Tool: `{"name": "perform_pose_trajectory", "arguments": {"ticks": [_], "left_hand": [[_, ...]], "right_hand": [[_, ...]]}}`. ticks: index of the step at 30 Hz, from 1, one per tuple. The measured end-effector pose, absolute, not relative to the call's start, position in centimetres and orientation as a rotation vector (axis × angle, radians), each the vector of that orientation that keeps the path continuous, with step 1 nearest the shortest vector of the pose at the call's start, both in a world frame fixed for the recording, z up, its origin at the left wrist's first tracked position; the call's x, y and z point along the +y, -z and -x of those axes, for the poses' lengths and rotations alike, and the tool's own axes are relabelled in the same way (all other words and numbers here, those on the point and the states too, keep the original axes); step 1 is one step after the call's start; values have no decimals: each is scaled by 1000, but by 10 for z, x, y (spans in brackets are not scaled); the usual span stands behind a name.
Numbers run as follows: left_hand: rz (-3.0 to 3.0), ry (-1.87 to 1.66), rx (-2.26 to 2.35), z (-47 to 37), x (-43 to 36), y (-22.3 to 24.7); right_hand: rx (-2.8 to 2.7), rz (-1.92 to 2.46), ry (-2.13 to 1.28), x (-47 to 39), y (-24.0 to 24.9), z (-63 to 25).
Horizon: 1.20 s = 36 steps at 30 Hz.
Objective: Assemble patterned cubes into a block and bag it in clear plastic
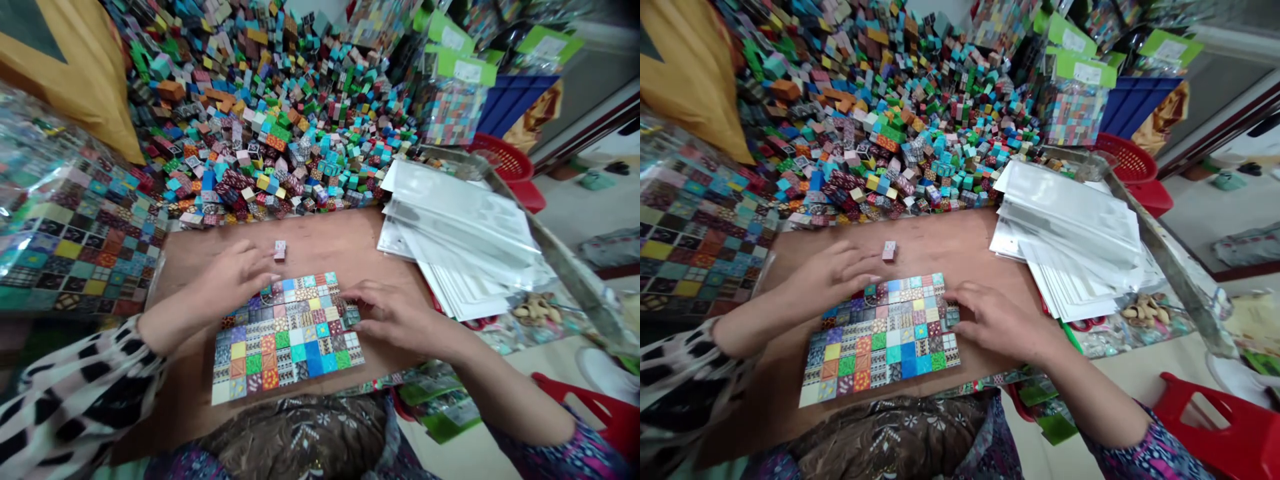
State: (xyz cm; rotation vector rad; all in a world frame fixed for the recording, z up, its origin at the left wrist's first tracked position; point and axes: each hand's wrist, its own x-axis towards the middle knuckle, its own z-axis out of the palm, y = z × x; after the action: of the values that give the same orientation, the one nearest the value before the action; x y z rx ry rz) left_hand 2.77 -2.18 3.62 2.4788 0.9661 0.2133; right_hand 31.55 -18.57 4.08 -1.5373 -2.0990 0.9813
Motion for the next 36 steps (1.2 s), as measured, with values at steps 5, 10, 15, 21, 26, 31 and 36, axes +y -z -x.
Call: {"name": "perform_pose_trajectory", "arguments": {"ticks": [5,10,15,21,26,31,36], "left_hand": [[-2267,-384,1114,7,-50,-46],[-1751,-600,1398,39,-93,-39],[-1547,-767,1448,61,-134,-9],[-1489,-855,1300,63,-160,10],[-1597,-787,1311,55,-162,9],[-1710,-716,1366,49,-161,14],[-1678,-777,1360,43,-167,17]], "right_hand": [[-2123,1461,-988,-186,-34,-315],[-2162,1471,-900,-193,-32,-313],[-2170,1516,-815,-204,-32,-303],[-2156,1565,-670,-223,-8,-291],[-2136,1509,-641,-227,13,-287],[-2110,1504,-637,-228,16,-286],[-2166,1604,-338,-231,6,-271]]}}
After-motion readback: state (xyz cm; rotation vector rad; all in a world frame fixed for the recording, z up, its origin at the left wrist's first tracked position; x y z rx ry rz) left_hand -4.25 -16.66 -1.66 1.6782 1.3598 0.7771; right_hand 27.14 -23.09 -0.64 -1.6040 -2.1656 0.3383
